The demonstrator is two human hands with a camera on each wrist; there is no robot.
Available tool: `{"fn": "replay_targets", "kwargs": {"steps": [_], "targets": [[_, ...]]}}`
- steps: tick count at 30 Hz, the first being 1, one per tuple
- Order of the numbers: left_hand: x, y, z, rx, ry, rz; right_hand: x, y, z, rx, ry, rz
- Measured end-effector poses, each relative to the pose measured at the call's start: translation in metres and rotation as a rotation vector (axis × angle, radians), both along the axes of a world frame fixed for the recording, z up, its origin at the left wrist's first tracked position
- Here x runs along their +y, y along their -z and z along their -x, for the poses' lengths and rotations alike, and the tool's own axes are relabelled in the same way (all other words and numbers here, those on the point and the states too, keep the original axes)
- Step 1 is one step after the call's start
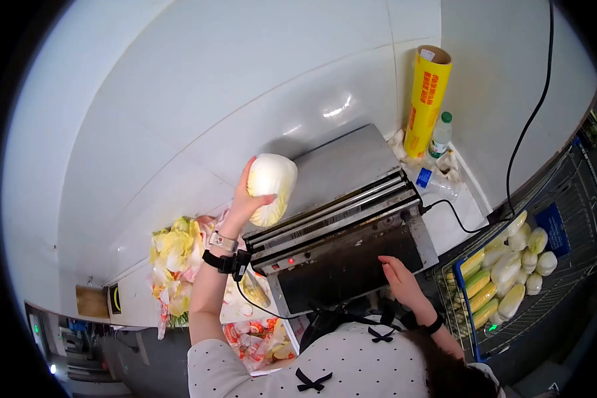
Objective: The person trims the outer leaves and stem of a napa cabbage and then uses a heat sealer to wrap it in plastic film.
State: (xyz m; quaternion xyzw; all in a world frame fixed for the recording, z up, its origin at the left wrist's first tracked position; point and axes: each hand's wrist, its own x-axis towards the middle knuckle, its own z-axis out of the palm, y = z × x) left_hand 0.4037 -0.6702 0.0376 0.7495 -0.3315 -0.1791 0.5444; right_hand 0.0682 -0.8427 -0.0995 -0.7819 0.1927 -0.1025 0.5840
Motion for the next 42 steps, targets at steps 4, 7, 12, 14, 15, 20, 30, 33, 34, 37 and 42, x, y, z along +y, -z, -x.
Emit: {"fn": "replay_targets", "kwargs": {"steps": [4, 7, 12, 14, 15, 20, 30, 33, 34, 37, 42], "targets": [[-0.016, 0.03, -0.025, -0.425, 0.039, -0.174, 0.005, -0.007, -0.018, 0.028, 0.046, -0.024], [-0.026, 0.039, -0.028, -0.599, 0.057, -0.391, 0.012, 0.002, -0.02, 0.024, 0.058, -0.052], [-0.037, 0.045, -0.025, -0.876, 0.182, -0.569, 0.015, 0.001, -0.023, 0.058, 0.105, -0.019], [-0.038, 0.043, -0.017, -1.007, 0.238, -0.597, 0.014, 0.006, -0.024, 0.059, 0.096, -0.024], [-0.037, 0.043, -0.012, -1.044, 0.241, -0.599, 0.014, 0.006, -0.023, 0.06, 0.092, -0.024], [-0.031, 0.051, -0.007, -0.977, 0.245, -0.6, 0.021, 0.007, -0.029, 0.059, 0.052, -0.013], [-0.002, 0.051, -0.007, -0.823, -0.048, -0.344, 0.007, -0.018, -0.052, -0.014, 0.079, 0.144], [0.036, 0.028, 0.009, -0.555, -0.314, -0.476, -0.014, -0.029, -0.079, -0.168, 0.215, 0.584], [0.049, 0.032, 0.018, -0.587, -0.403, -0.528, -0.019, -0.032, -0.09, -0.163, 0.266, 0.682], [0.087, 0.047, 0.046, -0.734, -0.636, -0.665, -0.03, -0.039, -0.127, -0.188, 0.351, 1.004], [0.108, 0.1, 0.064, -0.888, -0.711, -0.702, -0.038, -0.014, -0.159, -0.1, 0.274, 1.099]]}}
